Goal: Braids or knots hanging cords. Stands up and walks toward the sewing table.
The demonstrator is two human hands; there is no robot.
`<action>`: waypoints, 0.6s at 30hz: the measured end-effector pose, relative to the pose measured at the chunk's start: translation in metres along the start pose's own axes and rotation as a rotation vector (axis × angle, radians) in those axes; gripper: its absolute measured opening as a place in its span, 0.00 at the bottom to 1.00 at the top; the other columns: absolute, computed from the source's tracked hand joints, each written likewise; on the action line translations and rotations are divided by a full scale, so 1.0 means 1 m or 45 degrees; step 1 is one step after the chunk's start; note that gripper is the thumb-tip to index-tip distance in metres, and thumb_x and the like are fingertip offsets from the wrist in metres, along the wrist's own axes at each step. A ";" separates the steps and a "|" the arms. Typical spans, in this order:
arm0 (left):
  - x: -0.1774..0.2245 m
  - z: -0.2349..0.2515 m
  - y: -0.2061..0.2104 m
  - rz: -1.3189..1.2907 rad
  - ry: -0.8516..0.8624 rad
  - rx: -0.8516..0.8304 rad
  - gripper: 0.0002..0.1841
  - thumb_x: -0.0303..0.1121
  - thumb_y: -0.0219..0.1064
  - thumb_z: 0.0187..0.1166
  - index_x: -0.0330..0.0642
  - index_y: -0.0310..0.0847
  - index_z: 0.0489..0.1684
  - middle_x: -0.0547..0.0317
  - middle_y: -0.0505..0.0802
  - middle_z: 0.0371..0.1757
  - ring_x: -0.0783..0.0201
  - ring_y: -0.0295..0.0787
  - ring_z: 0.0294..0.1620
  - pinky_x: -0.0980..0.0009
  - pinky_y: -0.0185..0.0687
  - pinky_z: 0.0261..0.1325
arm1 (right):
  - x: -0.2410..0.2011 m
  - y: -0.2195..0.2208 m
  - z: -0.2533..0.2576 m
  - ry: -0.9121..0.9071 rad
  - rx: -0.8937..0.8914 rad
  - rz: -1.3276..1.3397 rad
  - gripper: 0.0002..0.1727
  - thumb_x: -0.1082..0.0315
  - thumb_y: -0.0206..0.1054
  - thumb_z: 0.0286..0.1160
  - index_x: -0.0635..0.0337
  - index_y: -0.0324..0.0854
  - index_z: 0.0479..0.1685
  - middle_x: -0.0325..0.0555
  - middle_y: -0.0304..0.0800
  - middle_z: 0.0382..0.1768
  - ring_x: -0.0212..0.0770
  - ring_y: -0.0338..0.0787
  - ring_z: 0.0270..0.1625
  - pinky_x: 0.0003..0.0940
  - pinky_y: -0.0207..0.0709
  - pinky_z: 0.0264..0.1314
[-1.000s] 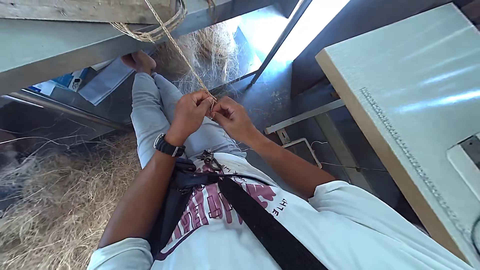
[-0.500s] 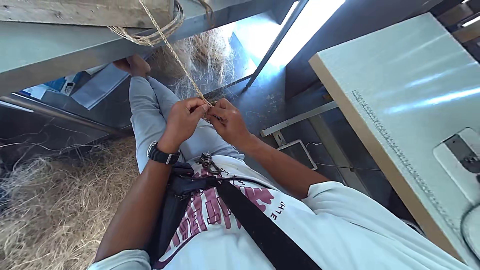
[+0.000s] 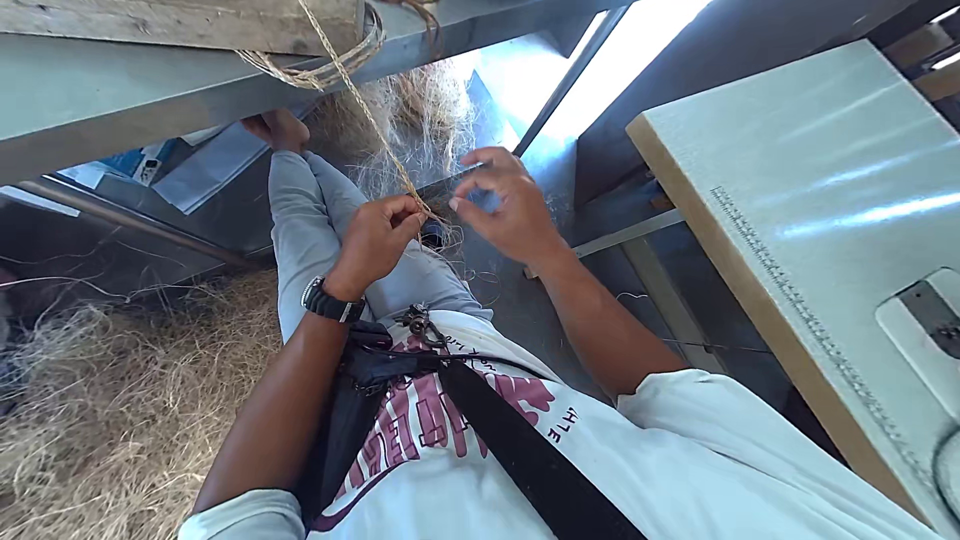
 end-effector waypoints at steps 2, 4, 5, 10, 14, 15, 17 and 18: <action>0.006 -0.002 0.001 -0.008 0.034 -0.004 0.08 0.35 0.64 0.86 0.44 0.88 0.39 0.64 0.89 0.28 0.70 0.81 0.26 0.69 0.79 0.32 | -0.001 0.008 0.008 0.056 -0.193 0.166 0.16 0.63 0.69 0.78 0.60 0.85 0.59 0.48 0.85 0.64 0.42 0.86 0.66 0.45 0.82 0.69; 0.016 -0.010 0.001 -0.005 0.083 0.002 0.08 0.33 0.63 0.88 0.42 0.85 0.40 0.59 0.86 0.26 0.66 0.78 0.22 0.68 0.75 0.26 | 0.000 0.028 0.013 0.174 -0.452 0.471 0.17 0.72 0.64 0.82 0.65 0.75 0.66 0.51 0.90 0.51 0.40 0.94 0.47 0.39 0.91 0.52; 0.017 -0.010 0.000 0.008 0.093 0.006 0.07 0.32 0.63 0.87 0.42 0.85 0.39 0.59 0.86 0.26 0.66 0.78 0.22 0.69 0.75 0.26 | 0.001 0.037 0.015 0.236 -0.526 0.584 0.14 0.73 0.62 0.84 0.66 0.75 0.64 0.51 0.90 0.43 0.40 0.92 0.37 0.36 0.90 0.41; 0.016 0.001 -0.001 0.202 0.144 0.015 0.09 0.33 0.64 0.86 0.41 0.88 0.38 0.61 0.89 0.31 0.71 0.84 0.30 0.68 0.83 0.39 | 0.007 0.043 0.026 0.310 -0.549 0.409 0.05 0.69 0.67 0.81 0.63 0.82 0.44 0.44 0.85 0.31 0.35 0.84 0.32 0.35 0.81 0.40; 0.019 0.003 0.000 0.314 0.167 0.014 0.09 0.32 0.63 0.86 0.41 0.87 0.38 0.59 0.89 0.32 0.68 0.85 0.33 0.66 0.83 0.42 | 0.003 0.039 0.028 0.301 -0.517 0.306 0.06 0.68 0.69 0.80 0.62 0.84 0.40 0.43 0.85 0.30 0.34 0.84 0.31 0.34 0.80 0.38; 0.020 0.002 -0.001 0.341 0.162 0.016 0.09 0.32 0.63 0.86 0.40 0.88 0.39 0.58 0.89 0.33 0.66 0.86 0.35 0.64 0.83 0.44 | 0.002 0.039 0.028 0.292 -0.500 0.283 0.06 0.68 0.70 0.80 0.61 0.84 0.39 0.42 0.85 0.29 0.34 0.84 0.31 0.34 0.80 0.38; 0.026 -0.007 -0.004 0.420 0.158 0.018 0.09 0.32 0.63 0.87 0.40 0.90 0.45 0.54 0.92 0.39 0.60 0.90 0.41 0.57 0.86 0.51 | 0.000 0.041 0.027 0.268 -0.461 0.251 0.06 0.68 0.69 0.79 0.61 0.84 0.37 0.42 0.84 0.27 0.34 0.82 0.30 0.35 0.78 0.36; 0.033 -0.016 -0.006 0.454 0.171 0.020 0.09 0.31 0.63 0.87 0.38 0.90 0.47 0.50 0.93 0.42 0.54 0.91 0.43 0.52 0.85 0.53 | 0.000 0.042 0.026 0.263 -0.447 0.257 0.06 0.68 0.69 0.79 0.60 0.84 0.37 0.41 0.83 0.26 0.34 0.81 0.29 0.35 0.76 0.35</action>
Point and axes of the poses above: each hand's wrist, its own z-axis towards the middle knuckle, its own y-axis out of the palm, x = y × z, the point moved 6 cm from there along z, towards the middle knuckle
